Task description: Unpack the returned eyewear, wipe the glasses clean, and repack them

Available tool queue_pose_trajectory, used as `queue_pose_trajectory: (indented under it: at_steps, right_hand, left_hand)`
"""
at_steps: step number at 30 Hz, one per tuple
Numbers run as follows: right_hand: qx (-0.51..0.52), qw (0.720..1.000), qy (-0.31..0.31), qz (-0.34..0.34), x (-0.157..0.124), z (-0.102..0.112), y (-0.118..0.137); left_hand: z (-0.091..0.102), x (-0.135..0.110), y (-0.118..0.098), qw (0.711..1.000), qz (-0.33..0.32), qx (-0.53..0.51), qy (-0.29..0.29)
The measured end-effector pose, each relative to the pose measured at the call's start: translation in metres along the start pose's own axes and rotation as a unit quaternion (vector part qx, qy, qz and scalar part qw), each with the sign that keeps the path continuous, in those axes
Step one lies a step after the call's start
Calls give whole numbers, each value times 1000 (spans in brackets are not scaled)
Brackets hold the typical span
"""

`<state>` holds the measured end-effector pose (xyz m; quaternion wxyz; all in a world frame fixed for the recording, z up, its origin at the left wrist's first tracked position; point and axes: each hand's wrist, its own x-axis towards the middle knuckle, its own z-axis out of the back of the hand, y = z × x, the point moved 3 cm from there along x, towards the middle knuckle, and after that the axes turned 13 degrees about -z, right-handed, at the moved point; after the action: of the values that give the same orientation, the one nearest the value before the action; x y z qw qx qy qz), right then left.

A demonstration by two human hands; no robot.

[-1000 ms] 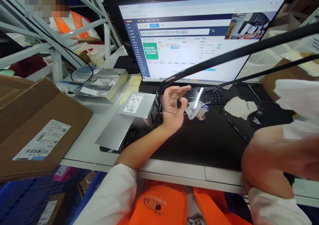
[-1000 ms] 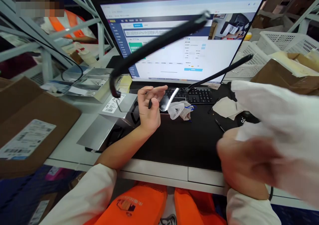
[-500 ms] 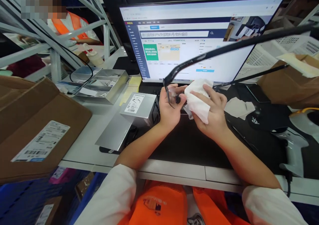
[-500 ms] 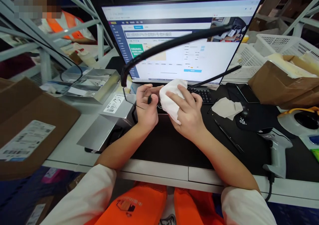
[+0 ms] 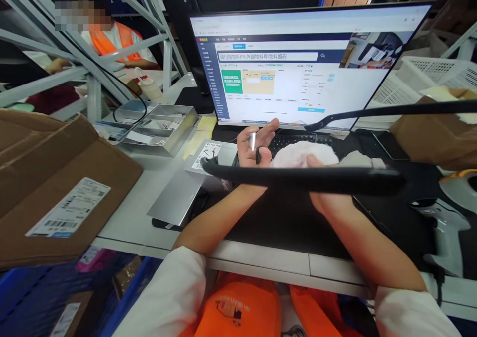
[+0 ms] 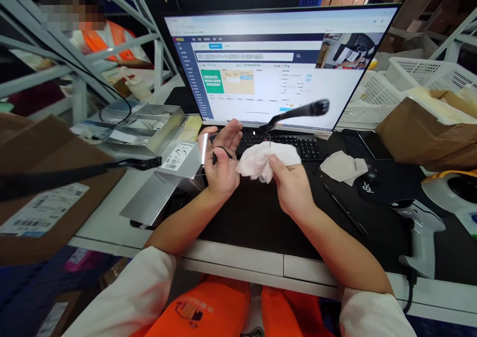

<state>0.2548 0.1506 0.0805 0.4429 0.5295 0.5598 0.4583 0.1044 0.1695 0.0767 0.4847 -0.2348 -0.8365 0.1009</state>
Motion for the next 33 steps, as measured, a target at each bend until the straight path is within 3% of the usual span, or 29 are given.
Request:
queue_pose_trajectory:
  at_steps: [3,11,23,27,33]
  right_hand:
    - [72,996,27,-47,-8,-11,-9]
    - [103,982,115,-113,-20,-23,-11]
    - [119,976,133,-127,-21,-30,-9]
    - [164,971,118,-130,-18,-30,-9]
    - [169,963,168,-126,-21,-33,-8]
  left_hand:
    - [-1,-2,-2,1000,11,18,7]
    - [-1,-2,-4,1000,6,11,14]
    - [-2,-5,-3,999,5,42,4]
    - [-4,-10,-1,999,-2,46,25]
    - [-10,-12,0,997,-10,53,59]
